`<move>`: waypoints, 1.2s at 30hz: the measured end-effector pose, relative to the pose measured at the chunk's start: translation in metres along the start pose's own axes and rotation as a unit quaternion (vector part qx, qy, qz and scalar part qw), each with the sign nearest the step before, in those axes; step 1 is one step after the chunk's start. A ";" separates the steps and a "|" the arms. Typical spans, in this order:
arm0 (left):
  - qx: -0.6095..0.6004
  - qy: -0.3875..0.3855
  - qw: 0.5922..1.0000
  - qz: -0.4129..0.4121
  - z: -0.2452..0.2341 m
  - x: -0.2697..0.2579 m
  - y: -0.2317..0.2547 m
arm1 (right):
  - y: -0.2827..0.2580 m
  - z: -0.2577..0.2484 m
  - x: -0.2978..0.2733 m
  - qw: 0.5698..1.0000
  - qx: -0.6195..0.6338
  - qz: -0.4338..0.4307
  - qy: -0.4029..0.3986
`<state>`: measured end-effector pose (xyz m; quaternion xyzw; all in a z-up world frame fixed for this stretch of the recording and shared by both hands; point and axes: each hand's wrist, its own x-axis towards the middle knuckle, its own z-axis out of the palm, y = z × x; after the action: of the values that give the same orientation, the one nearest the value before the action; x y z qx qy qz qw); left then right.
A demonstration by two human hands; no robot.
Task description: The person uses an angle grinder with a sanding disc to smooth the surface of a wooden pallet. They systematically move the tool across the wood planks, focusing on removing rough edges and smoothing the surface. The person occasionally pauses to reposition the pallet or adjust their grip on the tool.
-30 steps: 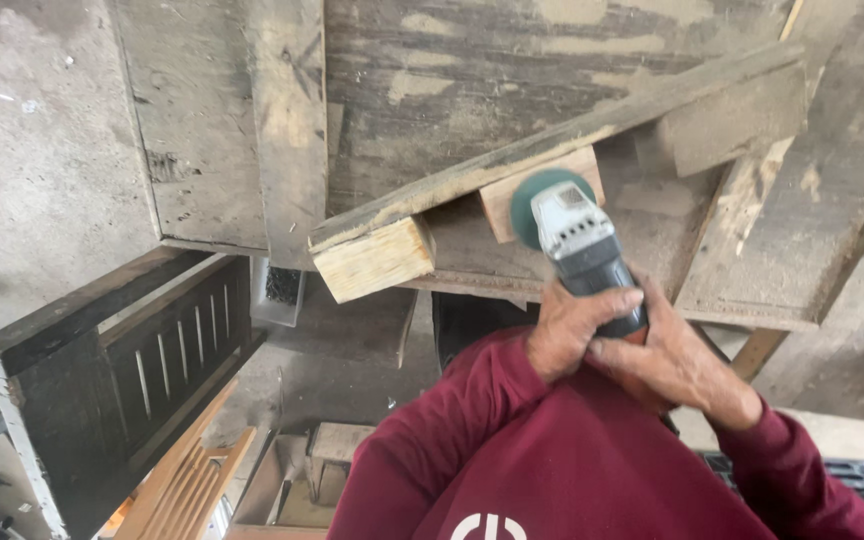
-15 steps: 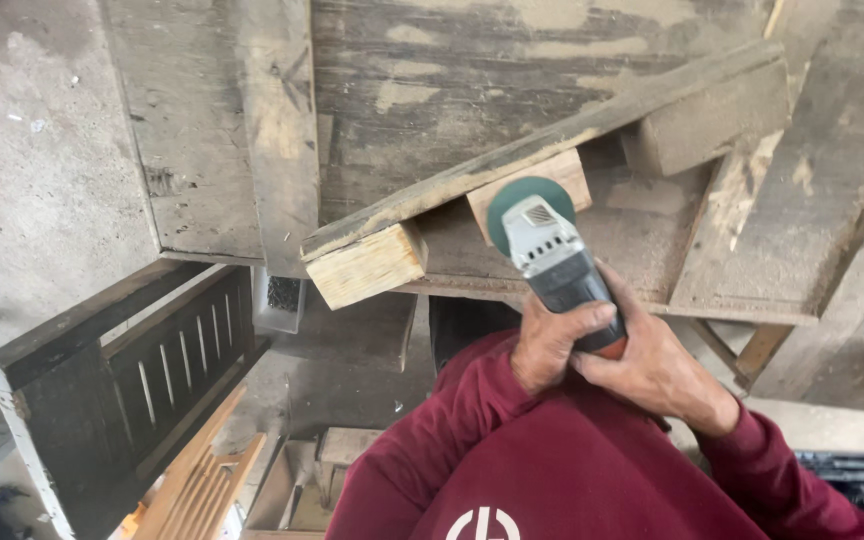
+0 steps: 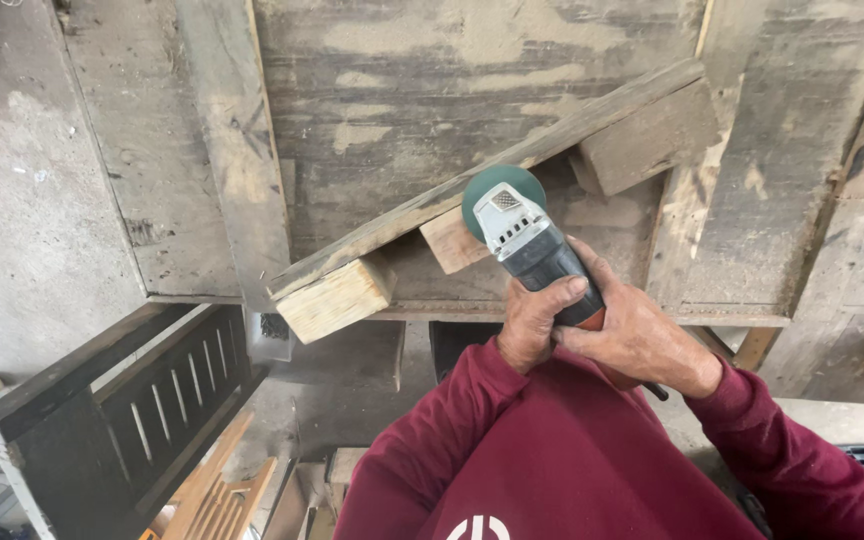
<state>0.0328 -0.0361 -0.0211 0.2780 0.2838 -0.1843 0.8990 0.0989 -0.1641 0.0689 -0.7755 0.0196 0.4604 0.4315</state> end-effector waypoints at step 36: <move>0.013 -0.046 0.998 -0.052 0.108 0.094 -0.089 | 0.082 -0.136 -0.010 0.989 -0.022 0.138 0.053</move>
<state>0.1061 -0.1864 -0.0402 0.2654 0.2540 -0.2470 0.8967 0.1529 -0.3123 0.0509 -0.7976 0.1392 0.4746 0.3453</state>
